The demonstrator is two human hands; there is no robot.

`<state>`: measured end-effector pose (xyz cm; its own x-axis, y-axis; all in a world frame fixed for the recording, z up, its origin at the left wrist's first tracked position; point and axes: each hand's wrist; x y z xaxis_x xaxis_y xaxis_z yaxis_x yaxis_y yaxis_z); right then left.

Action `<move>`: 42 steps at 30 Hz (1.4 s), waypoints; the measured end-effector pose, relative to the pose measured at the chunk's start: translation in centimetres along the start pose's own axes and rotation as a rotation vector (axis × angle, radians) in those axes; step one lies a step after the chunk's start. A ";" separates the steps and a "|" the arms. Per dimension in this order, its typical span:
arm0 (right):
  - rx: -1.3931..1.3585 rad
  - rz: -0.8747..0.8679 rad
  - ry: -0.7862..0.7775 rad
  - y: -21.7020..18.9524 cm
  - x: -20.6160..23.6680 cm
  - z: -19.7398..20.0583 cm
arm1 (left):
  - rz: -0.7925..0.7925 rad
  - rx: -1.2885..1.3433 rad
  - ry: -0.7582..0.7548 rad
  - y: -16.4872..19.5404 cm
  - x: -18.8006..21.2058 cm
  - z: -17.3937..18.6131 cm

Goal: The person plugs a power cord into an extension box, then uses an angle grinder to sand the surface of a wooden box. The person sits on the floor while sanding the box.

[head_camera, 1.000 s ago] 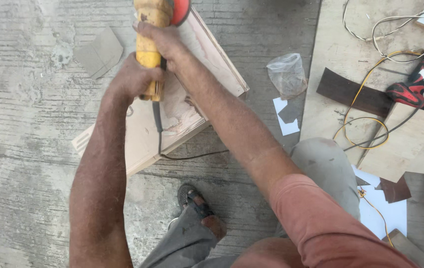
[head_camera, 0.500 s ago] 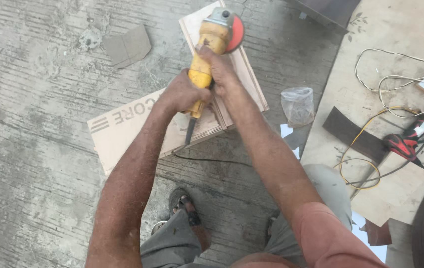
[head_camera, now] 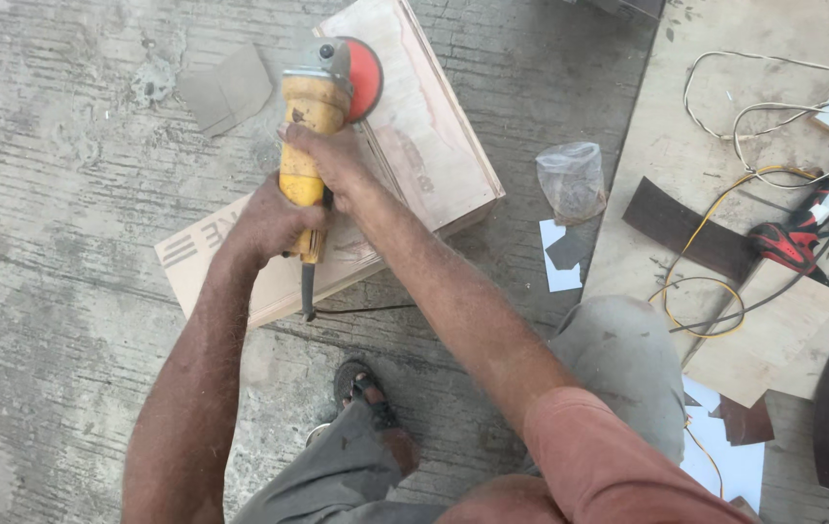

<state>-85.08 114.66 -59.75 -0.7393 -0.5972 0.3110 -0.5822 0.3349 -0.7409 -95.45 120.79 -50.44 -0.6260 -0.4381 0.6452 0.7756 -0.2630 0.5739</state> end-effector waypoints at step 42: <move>-0.011 0.073 0.078 0.9 17.6 3.4 | 0.040 -0.233 -0.187 -4.5 9.6 -5.6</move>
<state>-97.47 102.00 -57.01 -0.8037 -0.5126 0.3021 -0.5291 0.3835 -0.7569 -104.55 112.93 -49.66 -0.5820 -0.2919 0.7590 0.7842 -0.4486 0.4288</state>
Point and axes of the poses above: each hand's wrist, its own x-axis away from the middle knuckle, its own z-axis out of the back of the hand, y = z × x, and after that the axes turned 5 degrees about z, right-handed
